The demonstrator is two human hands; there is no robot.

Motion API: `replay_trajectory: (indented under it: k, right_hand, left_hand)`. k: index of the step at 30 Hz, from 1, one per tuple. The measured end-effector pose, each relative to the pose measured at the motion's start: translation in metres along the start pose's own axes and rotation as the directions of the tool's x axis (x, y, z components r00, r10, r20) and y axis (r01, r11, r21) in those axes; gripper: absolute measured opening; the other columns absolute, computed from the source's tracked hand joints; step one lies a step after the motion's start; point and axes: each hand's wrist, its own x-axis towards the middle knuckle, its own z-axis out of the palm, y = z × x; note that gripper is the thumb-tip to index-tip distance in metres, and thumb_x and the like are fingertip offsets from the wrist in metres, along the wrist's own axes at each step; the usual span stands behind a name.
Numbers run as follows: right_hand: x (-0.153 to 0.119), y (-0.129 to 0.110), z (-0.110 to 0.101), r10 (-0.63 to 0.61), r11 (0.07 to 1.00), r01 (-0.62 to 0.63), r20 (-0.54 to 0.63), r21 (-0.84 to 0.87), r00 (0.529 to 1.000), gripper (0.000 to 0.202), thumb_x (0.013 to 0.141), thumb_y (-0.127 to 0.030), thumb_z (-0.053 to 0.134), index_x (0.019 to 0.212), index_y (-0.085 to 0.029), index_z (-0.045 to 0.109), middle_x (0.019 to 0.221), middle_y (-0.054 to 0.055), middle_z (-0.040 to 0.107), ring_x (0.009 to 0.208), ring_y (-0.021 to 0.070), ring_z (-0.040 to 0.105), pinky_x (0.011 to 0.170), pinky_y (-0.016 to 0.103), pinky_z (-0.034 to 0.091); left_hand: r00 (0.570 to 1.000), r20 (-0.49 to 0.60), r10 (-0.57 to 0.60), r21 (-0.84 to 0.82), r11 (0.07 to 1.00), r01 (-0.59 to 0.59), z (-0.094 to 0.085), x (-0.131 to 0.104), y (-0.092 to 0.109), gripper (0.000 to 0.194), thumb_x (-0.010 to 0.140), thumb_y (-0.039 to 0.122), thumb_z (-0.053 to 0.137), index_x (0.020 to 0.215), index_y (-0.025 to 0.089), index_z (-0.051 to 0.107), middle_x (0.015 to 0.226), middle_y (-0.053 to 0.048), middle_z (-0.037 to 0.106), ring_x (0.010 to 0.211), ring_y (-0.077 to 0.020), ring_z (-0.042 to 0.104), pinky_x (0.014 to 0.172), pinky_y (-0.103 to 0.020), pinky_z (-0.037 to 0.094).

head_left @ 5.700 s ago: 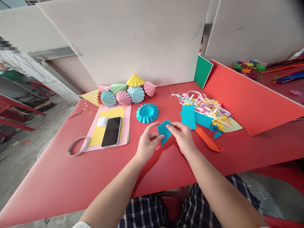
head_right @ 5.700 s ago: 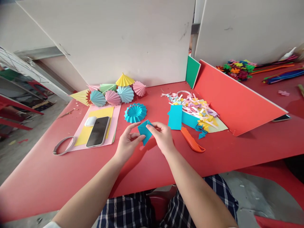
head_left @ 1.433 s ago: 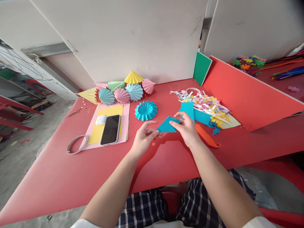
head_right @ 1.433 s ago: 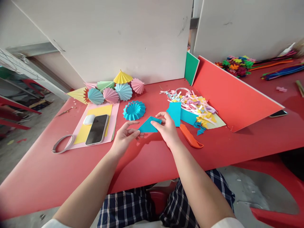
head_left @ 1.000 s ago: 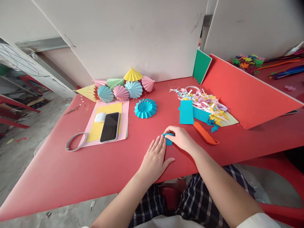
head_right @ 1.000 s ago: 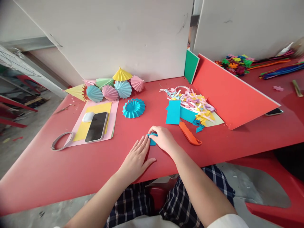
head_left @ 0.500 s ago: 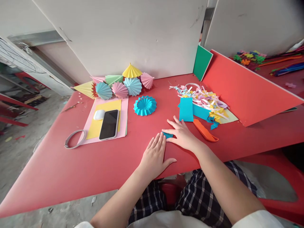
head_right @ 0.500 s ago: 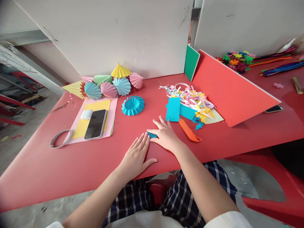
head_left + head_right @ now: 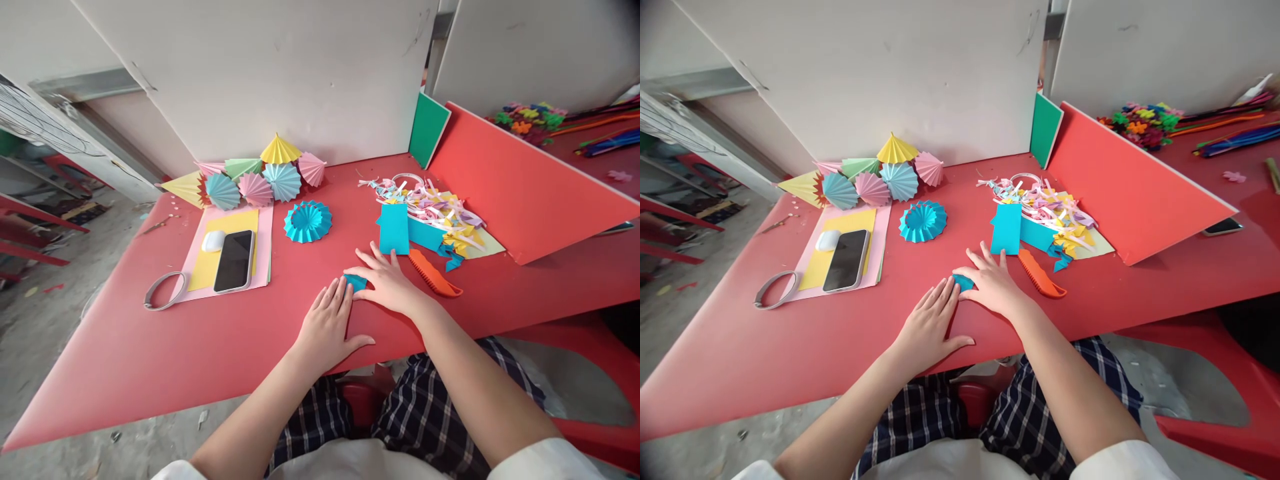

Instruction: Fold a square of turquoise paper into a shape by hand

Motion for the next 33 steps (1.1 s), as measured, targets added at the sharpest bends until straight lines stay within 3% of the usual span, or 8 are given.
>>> replay_trajectory:
  k: [7, 12, 19, 25, 33]
  right_hand:
    - [0.001, 0.000, -0.001, 0.027, 0.999, -0.026, 0.017, -0.023, 0.999, 0.048, 0.079, -0.053, 0.053, 0.125, -0.039, 0.049, 0.148, 0.004, 0.028, 0.138, 0.0357, 0.002, 0.102, 0.068, 0.009]
    - [0.000, -0.002, -0.003, 0.046, 0.999, -0.045, 0.019, -0.025, 0.999, 0.051, 0.078, -0.052, 0.057, 0.126, -0.038, 0.049, 0.149, 0.005, 0.025, 0.138, 0.0360, 0.000, 0.101, 0.069, 0.009]
    - [0.000, -0.003, -0.004, 0.039, 0.999, -0.039, 0.012, -0.007, 0.999, 0.051, 0.076, -0.050, 0.059, 0.124, -0.037, 0.051, 0.149, 0.006, 0.026, 0.138, 0.0357, 0.000, 0.103, 0.067, 0.010]
    - [0.001, 0.000, -0.002, 0.038, 0.999, -0.038, -0.004, 0.003, 0.999, 0.052, 0.074, -0.053, 0.061, 0.123, -0.037, 0.053, 0.148, 0.007, 0.029, 0.138, 0.0362, 0.002, 0.103, 0.066, 0.011]
    - [0.001, 0.000, -0.004, 0.024, 1.000, -0.024, 0.000, -0.009, 1.000, 0.054, 0.074, -0.054, 0.059, 0.125, -0.038, 0.050, 0.147, 0.007, 0.030, 0.138, 0.0361, 0.004, 0.103, 0.065, 0.011]
  left_hand:
    - [0.999, 0.033, 0.013, 0.008, 1.000, -0.014, -0.012, 0.007, -0.006, 0.093, 0.074, 0.077, 0.030, 0.135, 0.007, 0.036, 0.143, -0.018, 0.033, 0.130, -0.0332, 0.033, 0.103, -0.046, 0.033]
    - [0.997, 0.046, 0.055, -0.022, 0.998, -0.054, -0.029, 0.019, -0.011, 0.074, 0.080, 0.070, 0.031, 0.122, 0.013, 0.049, 0.133, -0.015, 0.047, 0.114, -0.0303, 0.049, 0.091, -0.044, 0.042]
    - [0.997, 0.033, 0.076, -0.014, 0.997, -0.076, -0.029, 0.025, -0.015, 0.064, 0.082, 0.067, 0.033, 0.113, 0.015, 0.054, 0.128, -0.012, 0.051, 0.105, -0.0280, 0.052, 0.087, -0.042, 0.043]
    - [0.994, 0.012, 0.110, -0.008, 0.994, -0.110, -0.031, 0.015, -0.025, 0.063, 0.083, 0.066, 0.032, 0.117, 0.018, 0.054, 0.131, -0.009, 0.051, 0.111, -0.0276, 0.049, 0.091, -0.043, 0.040]
    - [0.984, 0.043, 0.173, 0.011, 0.985, -0.173, -0.039, -0.010, -0.043, 0.067, 0.082, 0.065, 0.037, 0.121, 0.013, 0.053, 0.128, -0.009, 0.055, 0.110, -0.0273, 0.049, 0.097, -0.043, 0.035]
